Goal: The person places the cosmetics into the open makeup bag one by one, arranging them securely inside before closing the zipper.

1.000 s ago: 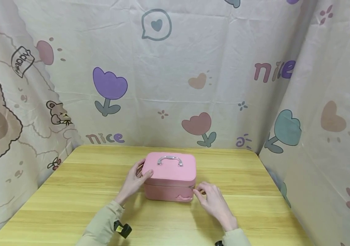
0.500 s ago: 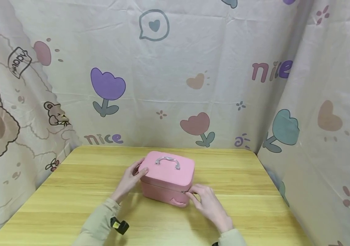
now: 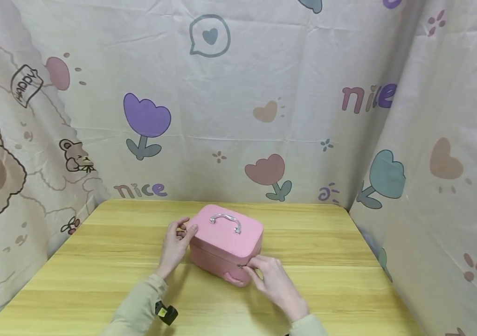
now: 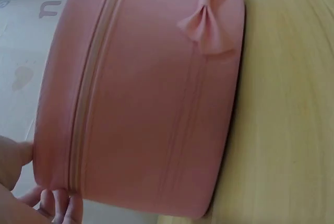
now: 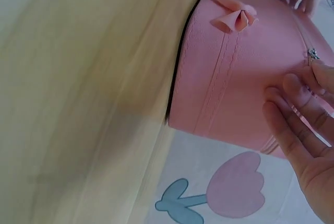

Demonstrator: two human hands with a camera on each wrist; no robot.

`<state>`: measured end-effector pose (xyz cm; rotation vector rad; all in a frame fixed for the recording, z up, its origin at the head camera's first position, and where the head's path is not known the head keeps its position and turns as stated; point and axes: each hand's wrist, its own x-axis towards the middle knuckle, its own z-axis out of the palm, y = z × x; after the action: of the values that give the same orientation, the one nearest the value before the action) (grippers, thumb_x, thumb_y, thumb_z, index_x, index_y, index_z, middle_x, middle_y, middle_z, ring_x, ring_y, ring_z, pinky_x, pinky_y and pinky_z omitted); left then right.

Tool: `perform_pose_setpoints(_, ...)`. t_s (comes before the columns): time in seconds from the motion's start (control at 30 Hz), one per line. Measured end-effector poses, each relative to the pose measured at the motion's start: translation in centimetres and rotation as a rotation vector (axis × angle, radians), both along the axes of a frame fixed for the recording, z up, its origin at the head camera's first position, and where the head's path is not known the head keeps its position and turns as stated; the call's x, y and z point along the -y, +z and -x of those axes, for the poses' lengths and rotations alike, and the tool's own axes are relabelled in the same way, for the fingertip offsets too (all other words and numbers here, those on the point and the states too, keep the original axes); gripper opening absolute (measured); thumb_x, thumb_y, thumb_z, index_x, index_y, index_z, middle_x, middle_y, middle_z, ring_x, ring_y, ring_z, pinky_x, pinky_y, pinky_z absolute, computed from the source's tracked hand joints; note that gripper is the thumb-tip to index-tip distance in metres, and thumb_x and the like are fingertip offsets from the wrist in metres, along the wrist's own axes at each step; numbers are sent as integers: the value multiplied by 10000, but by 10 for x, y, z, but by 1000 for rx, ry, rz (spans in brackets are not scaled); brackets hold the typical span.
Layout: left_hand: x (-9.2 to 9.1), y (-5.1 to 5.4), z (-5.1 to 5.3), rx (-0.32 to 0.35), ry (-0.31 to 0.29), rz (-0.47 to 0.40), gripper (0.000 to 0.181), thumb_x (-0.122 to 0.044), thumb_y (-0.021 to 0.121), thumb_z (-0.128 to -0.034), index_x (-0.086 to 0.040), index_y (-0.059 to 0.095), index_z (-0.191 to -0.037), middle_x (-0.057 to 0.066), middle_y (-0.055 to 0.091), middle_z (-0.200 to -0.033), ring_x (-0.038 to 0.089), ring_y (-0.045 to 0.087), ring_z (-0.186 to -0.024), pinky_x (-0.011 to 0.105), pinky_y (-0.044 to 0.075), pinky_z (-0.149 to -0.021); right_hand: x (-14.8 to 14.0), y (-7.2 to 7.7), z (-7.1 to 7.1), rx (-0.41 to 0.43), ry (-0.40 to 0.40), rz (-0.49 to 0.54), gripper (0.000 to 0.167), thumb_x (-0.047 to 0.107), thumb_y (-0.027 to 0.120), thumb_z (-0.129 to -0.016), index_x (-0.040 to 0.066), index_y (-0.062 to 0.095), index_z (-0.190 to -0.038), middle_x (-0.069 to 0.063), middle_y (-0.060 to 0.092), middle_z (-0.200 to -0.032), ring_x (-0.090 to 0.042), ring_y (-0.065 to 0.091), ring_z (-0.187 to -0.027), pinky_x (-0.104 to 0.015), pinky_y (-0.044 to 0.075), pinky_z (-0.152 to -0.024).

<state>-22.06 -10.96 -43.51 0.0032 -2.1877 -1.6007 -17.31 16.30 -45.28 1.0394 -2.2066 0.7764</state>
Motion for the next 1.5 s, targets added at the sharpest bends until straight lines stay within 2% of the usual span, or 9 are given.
perform_pose_setpoints(0.17, -4, -3, -4, -31, 50, 35, 489, -201, 725, -930, 40, 536, -1311, 187, 556, -1134, 184, 578, -876, 262, 539, -812, 11, -2, -3, -16, 27, 17, 112, 16, 762, -830, 113, 718, -864, 15, 749, -818, -54, 684, -724, -167, 573, -668)
perform_pose_setpoints(0.3, -7, -1, -8, -8, 21, 43, 644, -270, 766, -896, 46, 474, -1375, 233, 508, -1283, 332, 588, -1090, 471, 537, -999, 21, -3, -4, -27, 34, 34, 101, 4, 762, -825, 90, 716, -850, 7, 736, -784, -42, 666, -691, -157, 562, -630)
perform_pose_setpoints(0.37, -9, 1, -9, 11, -12, 37, 707, -285, 780, -881, 50, 443, -1403, 245, 469, -1335, 372, 552, -1192, 501, 506, -1068, 27, -3, -5, -31, 20, 34, 109, -1, 770, -812, 89, 719, -848, 19, 732, -775, -24, 647, -676, -133, 545, -612)
perform_pose_setpoints(0.6, -17, 6, -15, 40, -100, 40, 876, -268, 803, -861, 94, 320, -1496, 311, 372, -1445, 452, 422, -1392, 503, 397, -1178, 44, -2, -8, -76, -84, -12, 132, 60, 808, -785, 135, 702, -764, 70, 681, -680, 45, 546, -601, -50, 444, -552)
perform_pose_setpoints(0.73, -19, 7, -17, 52, -130, 59, 948, -316, 804, -857, 92, 272, -1527, 325, 350, -1501, 471, 376, -1435, 536, 352, -1202, 52, -1, -12, -81, -133, -23, 151, 58, 828, -756, 139, 702, -745, 58, 693, -680, 9, 584, -587, -63, 461, -556)
perform_pose_setpoints(0.87, -22, 8, -16, 46, -171, 75, 985, -353, 814, -841, 32, 258, -1557, 273, 375, -1548, 420, 365, -1464, 544, 331, -1217, 59, 0, -15, -79, -179, -30, 160, 52, 838, -734, 144, 708, -747, 49, 710, -699, -5, 607, -593, -81, 472, -554)
perform_pose_setpoints(1.07, -23, 9, -16, 36, -208, 89, 1010, -362, 821, -831, -46, 230, -1586, 217, 401, -1578, 379, 391, -1463, 559, 332, -1213, 67, 1, -18, -101, -261, -53, 224, 113, 853, -738, 192, 651, -683, 108, 639, -632, 43, 497, -549, -76, 359, -502)
perform_pose_setpoints(1.27, -19, 8, -10, 31, -293, 46, 971, -256, 810, -848, -39, 220, -1589, 230, 393, -1579, 370, 373, -1479, 519, 316, -1229, 74, 4, -21, -70, -310, -54, 276, 146, 846, -754, 213, 601, -644, 135, 566, -586, 74, 381, -532, -78, 251, -480)
perform_pose_setpoints(1.5, -14, 7, -3, 53, -410, -76, 1022, -134, 787, -865, 34, 92, -1595, 245, 176, -1665, 354, 201, -1542, 463, 212, -1258, 76, 4, -20, -83, -324, -83, 357, 145, 831, -752, 215, 507, -621, 148, 455, -564, 73, 300, -530, -81, 199, -471)
